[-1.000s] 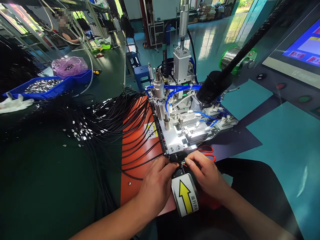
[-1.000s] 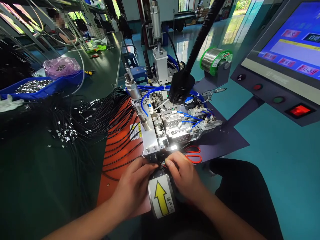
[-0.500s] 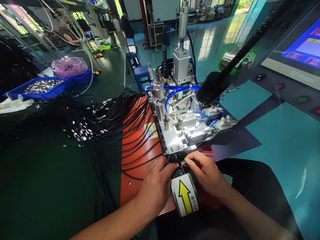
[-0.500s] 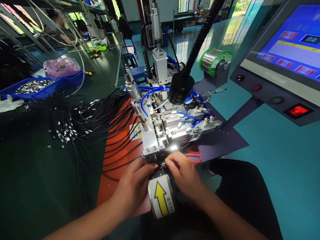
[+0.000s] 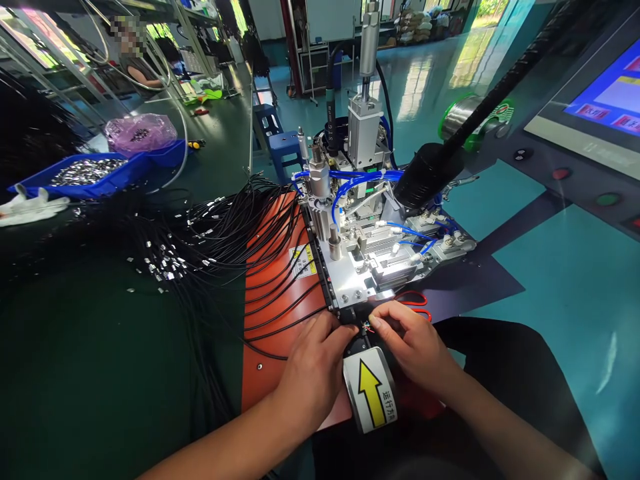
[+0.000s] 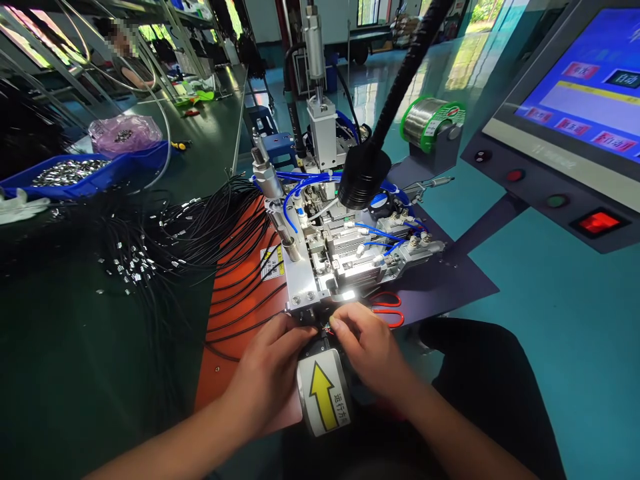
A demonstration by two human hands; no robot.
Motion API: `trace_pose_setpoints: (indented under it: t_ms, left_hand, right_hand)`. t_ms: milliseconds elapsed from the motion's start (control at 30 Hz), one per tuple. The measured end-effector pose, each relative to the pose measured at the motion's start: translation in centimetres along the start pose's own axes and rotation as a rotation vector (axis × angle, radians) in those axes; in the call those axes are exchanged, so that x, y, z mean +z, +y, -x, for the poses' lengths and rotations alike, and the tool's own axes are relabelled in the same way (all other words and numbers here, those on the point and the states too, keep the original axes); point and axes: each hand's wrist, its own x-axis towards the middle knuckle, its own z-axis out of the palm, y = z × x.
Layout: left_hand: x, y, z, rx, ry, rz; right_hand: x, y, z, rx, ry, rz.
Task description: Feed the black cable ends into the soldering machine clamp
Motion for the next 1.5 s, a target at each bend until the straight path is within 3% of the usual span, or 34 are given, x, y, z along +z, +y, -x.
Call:
trace_pose_setpoints:
  t_ms: [467, 1133, 1233, 1400, 1500]
  left_hand:
    - [-0.1, 0.1, -0.2, -0.005, -0.025, -0.021]
    - [-0.4, -0.1, 0.1, 0.121, -0.044, -0.152]
    - [-0.3, -0.2, 0.2, 0.12, -0.061, -0.15]
    - [-0.3, -0.4, 0.3, 0.121, -0.078, -0.149]
    - [-0.4, -0.3, 0.3, 0.124, -0.074, -0.147]
  right_hand:
    - [0.2, 0.1, -0.4, -0.034, 0.004, 0.028]
    - [0.6, -0.2, -0.1, 0.003, -0.005, 0.064]
    - [0.7, 0.2, -0.2, 0.041, -0.004, 0.036]
    - [0.4, 1.1, 0.0, 0.245, -0.068, -0.178]
    - [0.0, 0.9, 0.1, 0.254, -0.115, -0.228]
